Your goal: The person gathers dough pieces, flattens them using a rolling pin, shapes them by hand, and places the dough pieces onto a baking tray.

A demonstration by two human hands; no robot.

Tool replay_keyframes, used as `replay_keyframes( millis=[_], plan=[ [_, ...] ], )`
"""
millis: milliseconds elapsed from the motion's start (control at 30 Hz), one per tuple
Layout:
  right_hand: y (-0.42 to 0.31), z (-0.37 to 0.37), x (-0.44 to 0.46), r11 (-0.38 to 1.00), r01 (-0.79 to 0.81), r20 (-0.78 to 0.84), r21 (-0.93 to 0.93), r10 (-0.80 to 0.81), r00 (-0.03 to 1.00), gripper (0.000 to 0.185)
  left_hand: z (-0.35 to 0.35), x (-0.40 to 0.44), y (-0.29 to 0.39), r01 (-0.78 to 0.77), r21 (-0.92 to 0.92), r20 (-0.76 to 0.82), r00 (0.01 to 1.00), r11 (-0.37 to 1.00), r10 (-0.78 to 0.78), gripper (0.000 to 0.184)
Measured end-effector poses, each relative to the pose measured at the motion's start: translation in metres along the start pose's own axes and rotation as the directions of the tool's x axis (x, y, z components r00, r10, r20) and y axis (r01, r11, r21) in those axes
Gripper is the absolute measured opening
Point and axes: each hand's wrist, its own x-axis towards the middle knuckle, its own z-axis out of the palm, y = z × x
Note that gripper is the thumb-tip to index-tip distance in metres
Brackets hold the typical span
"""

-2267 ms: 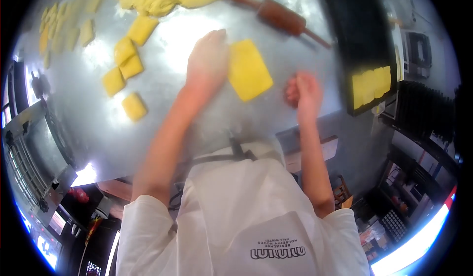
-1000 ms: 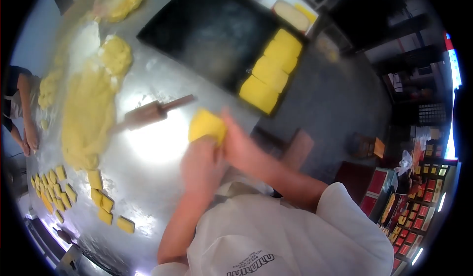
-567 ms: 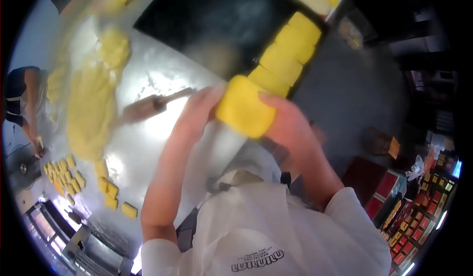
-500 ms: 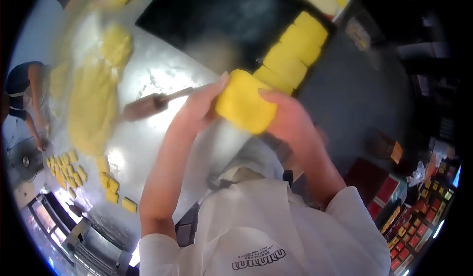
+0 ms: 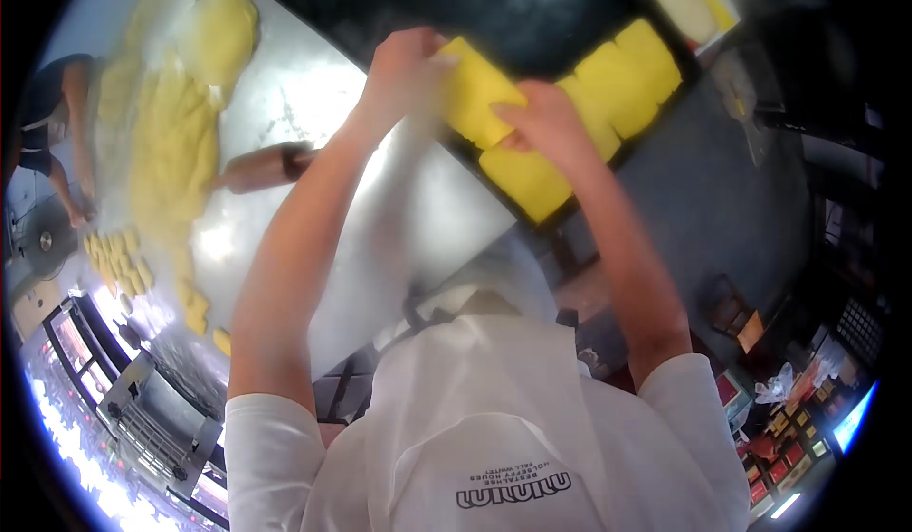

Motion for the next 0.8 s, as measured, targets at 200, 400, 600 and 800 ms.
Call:
replay_keyframes(
  millis=[200, 400, 600, 800],
  plan=[
    [0.008, 0.001, 0.009, 0.912, 0.105, -0.031, -0.396, -0.127, 0.991, 0.036, 0.008, 0.001, 0.001, -0.024, 0.167, -0.03, 0.999, 0.986, 0.03, 0.03],
    [0.013, 0.01, 0.004, 0.858, 0.158, -0.11, -0.488, -0.24, 0.965, 0.034, 0.012, 0.0, 0.003, -0.014, 0.185, -0.051, 0.998, 0.983, 0.024, 0.027],
    [0.009, 0.004, 0.0, 0.896, 0.062, -0.156, -0.439, -0.144, 0.977, 0.033, 0.009, 0.002, -0.002, -0.01, 0.181, 0.008, 1.0, 0.983, 0.009, 0.037],
    [-0.01, -0.005, -0.011, 0.964, -0.066, -0.119, -0.258, 0.036, 0.992, 0.025, 0.008, 0.001, -0.002, -0.022, 0.171, -0.009, 1.0, 0.985, 0.023, 0.035]
  ],
)
